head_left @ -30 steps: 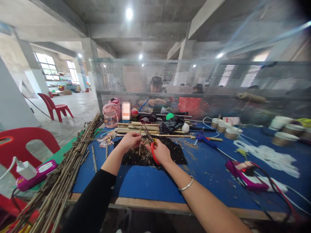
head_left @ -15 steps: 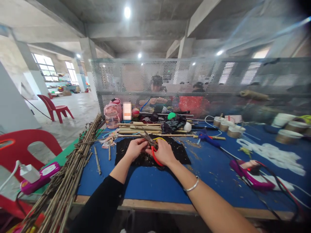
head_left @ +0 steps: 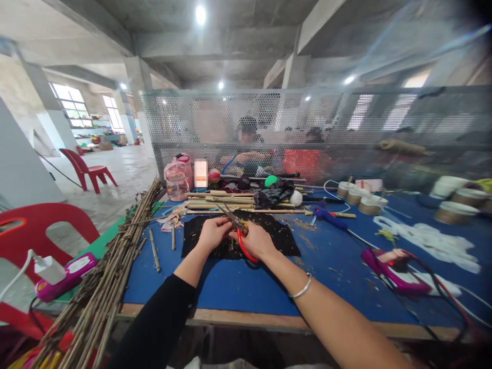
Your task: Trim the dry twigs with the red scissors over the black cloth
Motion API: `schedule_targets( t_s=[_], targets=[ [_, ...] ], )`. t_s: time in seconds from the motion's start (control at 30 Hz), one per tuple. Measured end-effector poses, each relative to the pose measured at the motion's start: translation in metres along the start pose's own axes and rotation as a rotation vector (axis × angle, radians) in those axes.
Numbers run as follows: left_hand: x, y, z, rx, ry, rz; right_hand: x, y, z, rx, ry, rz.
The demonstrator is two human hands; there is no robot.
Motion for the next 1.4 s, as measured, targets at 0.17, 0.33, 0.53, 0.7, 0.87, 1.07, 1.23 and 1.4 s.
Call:
schedule_targets(
  t_s=[0.17, 0.33, 0.53, 0.7, 0.87, 1.07, 1.23, 1.4],
  targets=[
    [0.002, 0.001, 0.002, 0.002, 0.025, 0.036, 0.0, 0.001, -0.002, -0.055, -0.024, 0.018],
    [0.003, 0.005, 0.002, 0.01, 0.02, 0.031, 0.0, 0.004, -0.005, -0.066, -0.041, 0.021],
    [0.003, 0.009, 0.007, 0.011, 0.055, 0.041, -0.003, 0.005, -0.004, -0.086, -0.041, 0.05],
    [0.002, 0.008, 0.012, 0.038, 0.115, 0.066, -0.002, 0.003, 0.001, -0.011, -0.021, 0.047],
    [0.002, 0.009, 0.012, -0.009, 0.129, 0.039, -0.001, -0.002, 0.004, 0.042, 0.031, 0.074],
    [0.001, 0.007, 0.008, 0.059, 0.122, 0.006, 0.0, -0.006, 0.003, 0.049, 0.09, 0.103],
    [0.0, 0.008, 0.011, 0.046, 0.141, -0.009, 0.001, -0.005, -0.001, 0.019, 0.015, 0.073],
    [0.002, 0.009, 0.012, 0.068, 0.158, 0.021, -0.001, -0.002, -0.003, -0.027, -0.01, 0.068]
  ],
)
Point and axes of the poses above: each hand's wrist, its own x-axis away from the middle knuckle, its own z-axis out of the back of the hand, y = z × x, the point moved 7 cm from there along -x, towards the middle knuckle, and after that the axes turned 12 degrees about x, right-handed, at the moved point
